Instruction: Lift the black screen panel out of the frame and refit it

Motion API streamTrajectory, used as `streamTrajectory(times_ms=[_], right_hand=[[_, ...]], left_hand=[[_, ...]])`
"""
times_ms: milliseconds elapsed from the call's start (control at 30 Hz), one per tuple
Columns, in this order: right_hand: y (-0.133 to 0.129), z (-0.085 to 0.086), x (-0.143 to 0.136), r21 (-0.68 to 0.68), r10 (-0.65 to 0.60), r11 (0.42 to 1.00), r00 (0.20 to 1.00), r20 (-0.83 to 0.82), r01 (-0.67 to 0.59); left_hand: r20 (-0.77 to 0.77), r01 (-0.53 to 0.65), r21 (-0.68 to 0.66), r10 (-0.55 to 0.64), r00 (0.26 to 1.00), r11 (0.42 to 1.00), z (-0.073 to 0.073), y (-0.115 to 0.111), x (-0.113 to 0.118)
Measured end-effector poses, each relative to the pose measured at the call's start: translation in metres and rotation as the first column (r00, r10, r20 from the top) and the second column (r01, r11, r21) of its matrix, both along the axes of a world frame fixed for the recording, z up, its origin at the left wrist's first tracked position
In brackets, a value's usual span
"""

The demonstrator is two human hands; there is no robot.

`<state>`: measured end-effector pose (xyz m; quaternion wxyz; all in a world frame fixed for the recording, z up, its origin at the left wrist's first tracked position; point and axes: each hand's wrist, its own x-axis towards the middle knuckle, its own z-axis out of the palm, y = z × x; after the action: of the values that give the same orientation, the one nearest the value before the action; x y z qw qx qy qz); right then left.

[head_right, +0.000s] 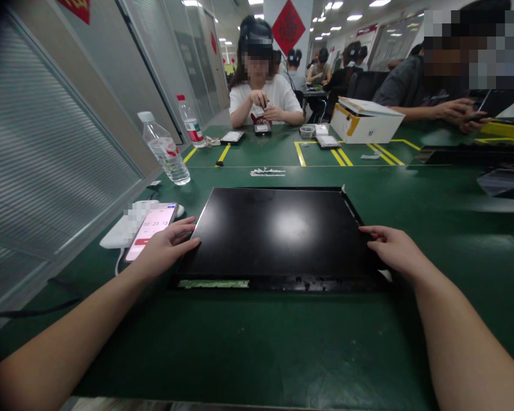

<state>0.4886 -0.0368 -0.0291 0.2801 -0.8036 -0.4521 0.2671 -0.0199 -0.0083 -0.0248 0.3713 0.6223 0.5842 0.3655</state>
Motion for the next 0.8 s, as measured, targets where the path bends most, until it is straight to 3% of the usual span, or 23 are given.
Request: streamTrajectory(times_ms=[167, 800], right_hand=[[-0.001, 0.002, -0.004, 0.012, -0.058, 0.998, 0.998, -0.037, 0.058], [-0.001, 0.011, -0.011, -0.035, -0.089, 0.996, 0.995, -0.041, 0.087]], left_hand=[[-0.081, 0.02, 0.02, -0.018, 0.997, 1.0, -0.003, 0.002, -0.001], [-0.257, 0.063, 0.089, -0.038, 0.966, 0.994, -0.005, 0.004, -0.001]])
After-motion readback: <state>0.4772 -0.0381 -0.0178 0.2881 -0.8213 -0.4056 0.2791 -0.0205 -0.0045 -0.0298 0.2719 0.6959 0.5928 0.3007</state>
